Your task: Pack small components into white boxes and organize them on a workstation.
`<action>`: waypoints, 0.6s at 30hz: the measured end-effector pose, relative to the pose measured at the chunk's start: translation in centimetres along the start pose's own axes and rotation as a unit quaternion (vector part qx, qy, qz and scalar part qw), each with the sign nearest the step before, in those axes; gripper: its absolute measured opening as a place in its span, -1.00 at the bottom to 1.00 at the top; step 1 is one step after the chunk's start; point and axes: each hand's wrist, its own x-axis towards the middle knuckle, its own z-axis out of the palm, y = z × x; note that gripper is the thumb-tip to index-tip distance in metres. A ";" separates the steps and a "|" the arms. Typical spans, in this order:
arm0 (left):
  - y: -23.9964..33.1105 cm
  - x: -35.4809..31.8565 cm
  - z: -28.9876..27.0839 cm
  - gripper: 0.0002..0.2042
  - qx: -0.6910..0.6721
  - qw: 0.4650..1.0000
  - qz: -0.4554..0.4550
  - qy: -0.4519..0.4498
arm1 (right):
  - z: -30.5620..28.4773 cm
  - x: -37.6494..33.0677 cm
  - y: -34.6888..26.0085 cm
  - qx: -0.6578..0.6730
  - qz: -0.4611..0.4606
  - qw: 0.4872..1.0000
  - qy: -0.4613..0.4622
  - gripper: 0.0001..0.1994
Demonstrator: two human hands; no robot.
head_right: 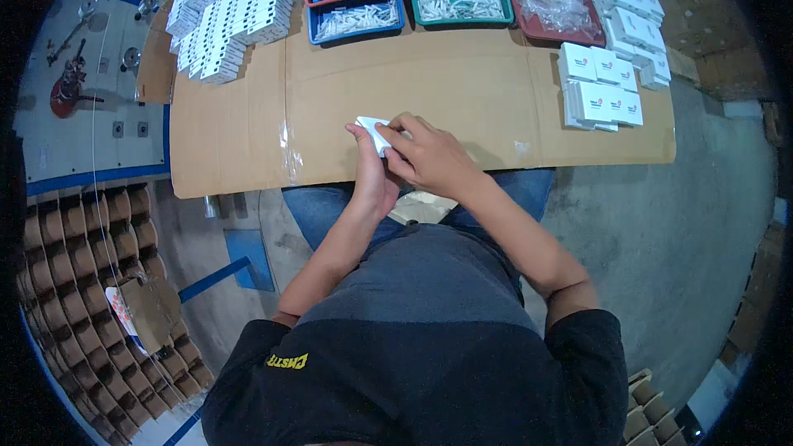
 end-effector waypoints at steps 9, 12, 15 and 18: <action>-0.3 0.5 -0.1 -0.30 -0.034 0.999 0.025 -0.007 | 2.7 0.2 2.7 -0.079 -0.100 0.991 0.040 -0.53; -0.7 0.7 -0.4 -0.31 -0.047 0.999 0.007 0.017 | 3.5 0.0 2.9 -0.080 -0.121 0.986 0.085 -0.54; -0.9 1.0 -0.9 -0.32 -0.046 0.999 -0.002 -0.002 | 3.7 -0.1 2.7 -0.070 -0.098 0.990 0.078 -0.55; -0.9 0.9 -0.7 -0.31 -0.035 0.999 0.012 -0.010 | 3.7 -0.2 2.9 -0.058 -0.094 0.990 0.088 -0.56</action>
